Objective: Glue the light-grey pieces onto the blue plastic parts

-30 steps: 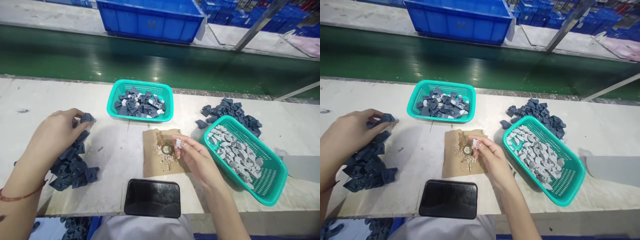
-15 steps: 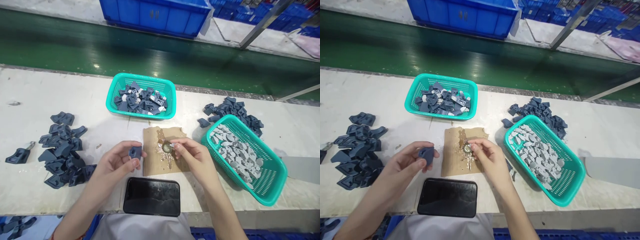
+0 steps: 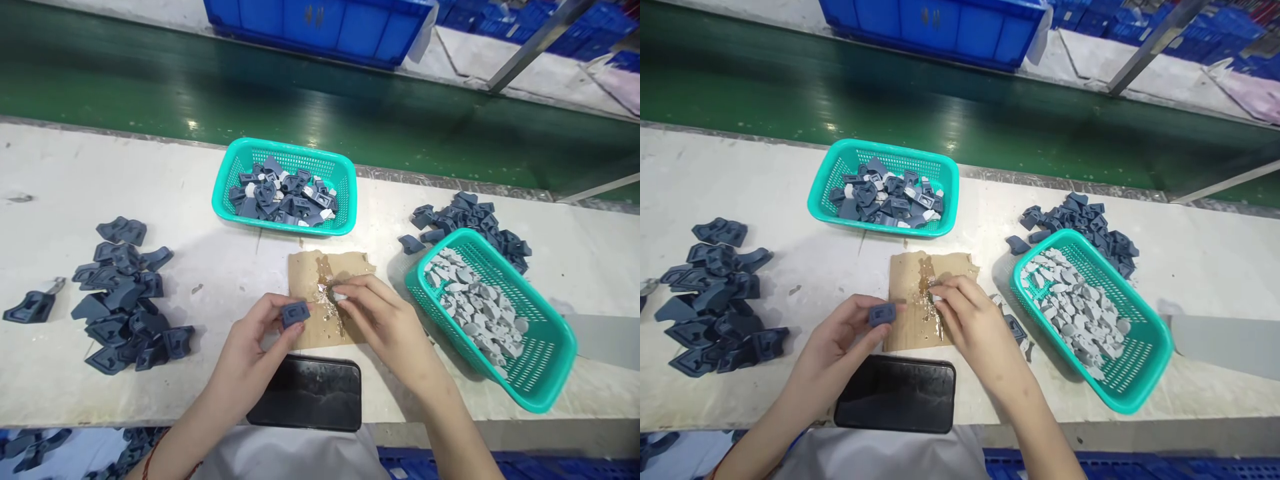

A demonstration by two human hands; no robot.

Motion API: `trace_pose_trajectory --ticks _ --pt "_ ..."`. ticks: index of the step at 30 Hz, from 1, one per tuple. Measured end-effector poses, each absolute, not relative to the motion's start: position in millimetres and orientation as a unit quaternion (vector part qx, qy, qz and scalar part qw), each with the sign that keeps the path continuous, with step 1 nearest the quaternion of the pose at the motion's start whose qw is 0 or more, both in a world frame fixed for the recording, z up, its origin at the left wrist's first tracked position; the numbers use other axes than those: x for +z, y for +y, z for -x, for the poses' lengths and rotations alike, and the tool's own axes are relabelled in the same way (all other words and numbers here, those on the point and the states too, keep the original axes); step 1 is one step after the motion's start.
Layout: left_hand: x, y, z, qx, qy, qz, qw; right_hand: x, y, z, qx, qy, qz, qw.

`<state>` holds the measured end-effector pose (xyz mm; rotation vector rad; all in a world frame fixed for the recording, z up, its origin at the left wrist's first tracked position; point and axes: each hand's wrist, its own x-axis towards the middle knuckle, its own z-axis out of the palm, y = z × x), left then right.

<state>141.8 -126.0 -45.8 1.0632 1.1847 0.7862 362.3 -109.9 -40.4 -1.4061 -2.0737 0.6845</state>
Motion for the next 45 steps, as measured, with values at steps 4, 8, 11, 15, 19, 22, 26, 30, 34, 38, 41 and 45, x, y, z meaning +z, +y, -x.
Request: trace_pose_trajectory --ticks 4,8,11,15,19,22,26,30,34,38,41,45 --pt "-43.9 -124.4 -143.4 0.346 0.527 -0.49 0.602 -42.0 -108.7 -361.3 0.238 -0.79 0.515 0.232" --pt "-41.9 -123.4 -143.0 0.338 0.55 -0.492 0.585 -41.1 -108.5 -361.6 0.251 -0.783 0.517 0.239" --pt "-42.0 -123.2 -142.2 0.338 0.551 -0.467 0.604 -38.4 -108.8 -362.9 0.286 -0.754 0.532 0.257" --pt "-41.9 -121.9 -144.0 0.356 0.525 -0.427 0.645 -34.5 -110.7 -366.9 0.351 -0.658 0.581 0.326" --pt "-40.4 -120.4 -147.0 0.384 0.507 -0.378 0.673 -35.8 -113.2 -371.6 0.427 -0.548 0.612 0.378" --pt "-39.6 -119.1 -147.7 0.386 0.532 -0.379 0.652 -38.6 -113.9 -374.3 0.472 -0.486 0.619 0.397" --pt "-38.9 -117.4 -147.8 0.382 0.539 -0.375 0.649 -40.8 -113.7 -376.1 0.508 -0.44 0.604 0.428" --pt "-37.7 -117.3 -149.0 0.385 0.523 -0.342 0.68 -41.5 -114.9 -372.5 0.54 -0.41 0.576 0.455" --pt "-37.6 -119.4 -150.7 0.39 0.499 -0.346 0.692 -38.0 -120.2 -361.6 0.565 -0.4 0.557 0.459" --pt "-39.1 -123.5 -151.4 0.402 0.493 -0.398 0.66 -28.6 -124.0 -348.4 0.543 -0.429 0.546 0.472" --pt "-40.2 -126.7 -150.9 0.413 0.498 -0.427 0.632 -21.1 -123.3 -340.2 0.525 -0.454 0.532 0.484" --pt "-41.2 -129.5 -149.8 0.437 0.496 -0.426 0.618 -16.6 -122.5 -334.5 0.536 -0.457 0.519 0.484"
